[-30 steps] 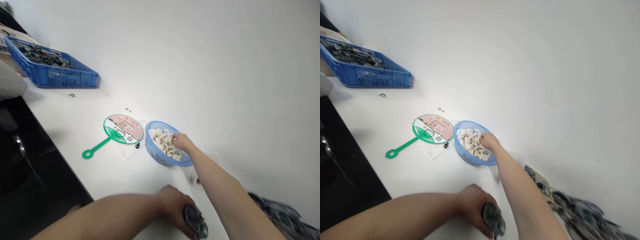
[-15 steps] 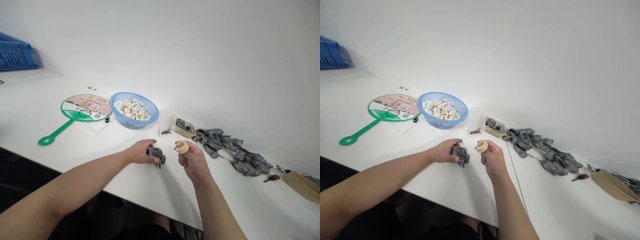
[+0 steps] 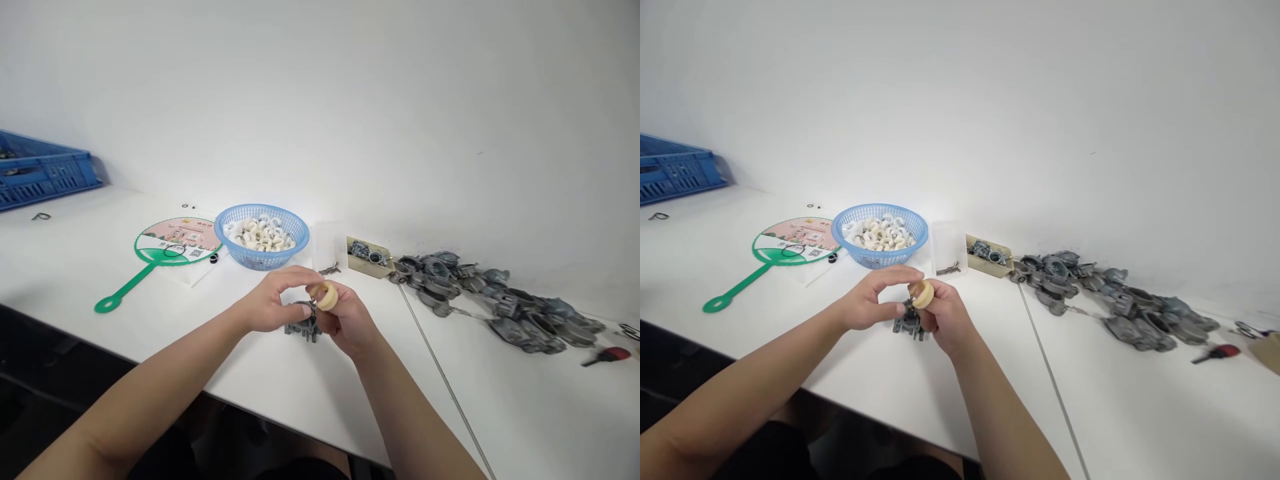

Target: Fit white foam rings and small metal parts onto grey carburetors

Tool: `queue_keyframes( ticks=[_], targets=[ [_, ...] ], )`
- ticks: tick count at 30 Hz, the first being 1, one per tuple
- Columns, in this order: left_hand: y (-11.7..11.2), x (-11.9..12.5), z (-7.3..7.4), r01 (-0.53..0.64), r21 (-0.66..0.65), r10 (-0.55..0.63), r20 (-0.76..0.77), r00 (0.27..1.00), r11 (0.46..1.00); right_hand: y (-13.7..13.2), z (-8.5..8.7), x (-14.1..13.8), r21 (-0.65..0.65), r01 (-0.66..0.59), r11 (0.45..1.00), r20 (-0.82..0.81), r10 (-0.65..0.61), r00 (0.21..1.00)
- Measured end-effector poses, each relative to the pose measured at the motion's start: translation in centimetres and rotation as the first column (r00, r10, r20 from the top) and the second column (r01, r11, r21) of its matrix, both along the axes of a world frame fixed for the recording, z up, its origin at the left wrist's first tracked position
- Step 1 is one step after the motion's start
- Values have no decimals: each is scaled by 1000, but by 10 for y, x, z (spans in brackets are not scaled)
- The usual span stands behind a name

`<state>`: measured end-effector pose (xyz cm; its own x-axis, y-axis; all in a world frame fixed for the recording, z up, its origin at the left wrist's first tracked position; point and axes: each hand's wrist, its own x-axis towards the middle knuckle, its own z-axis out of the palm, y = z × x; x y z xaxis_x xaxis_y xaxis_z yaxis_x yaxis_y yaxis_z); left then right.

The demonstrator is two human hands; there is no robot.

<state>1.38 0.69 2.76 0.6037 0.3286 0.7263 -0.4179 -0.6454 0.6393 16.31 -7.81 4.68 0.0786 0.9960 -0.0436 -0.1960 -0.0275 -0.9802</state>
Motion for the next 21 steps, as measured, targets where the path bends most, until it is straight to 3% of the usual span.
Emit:
queue_keyframes(
  ticks=[3, 6, 10, 15, 21],
  targets=[
    [-4, -3, 15, 85, -7, -85, -137, 987, 996, -5, 1, 1, -38, -120, 992, -80, 117, 990],
    [-5, -3, 20, 130, -21, -131, -243, 961, 991, -9, 2, 4, -88, -180, 980, -150, 166, 975],
    [-4, -1, 18, 129, 37, -117, -231, 966, 991, -10, 1, 8, -151, -234, 960, -173, 207, 963],
    [-3, -1, 13, 142, 0, -137, -260, 956, 990, -8, -4, 6, -213, -285, 935, -216, 239, 947],
    [-10, -3, 12, 34, 83, -19, -170, 985, 996, -6, -5, -2, -261, -295, 919, -230, 237, 944]
  ],
)
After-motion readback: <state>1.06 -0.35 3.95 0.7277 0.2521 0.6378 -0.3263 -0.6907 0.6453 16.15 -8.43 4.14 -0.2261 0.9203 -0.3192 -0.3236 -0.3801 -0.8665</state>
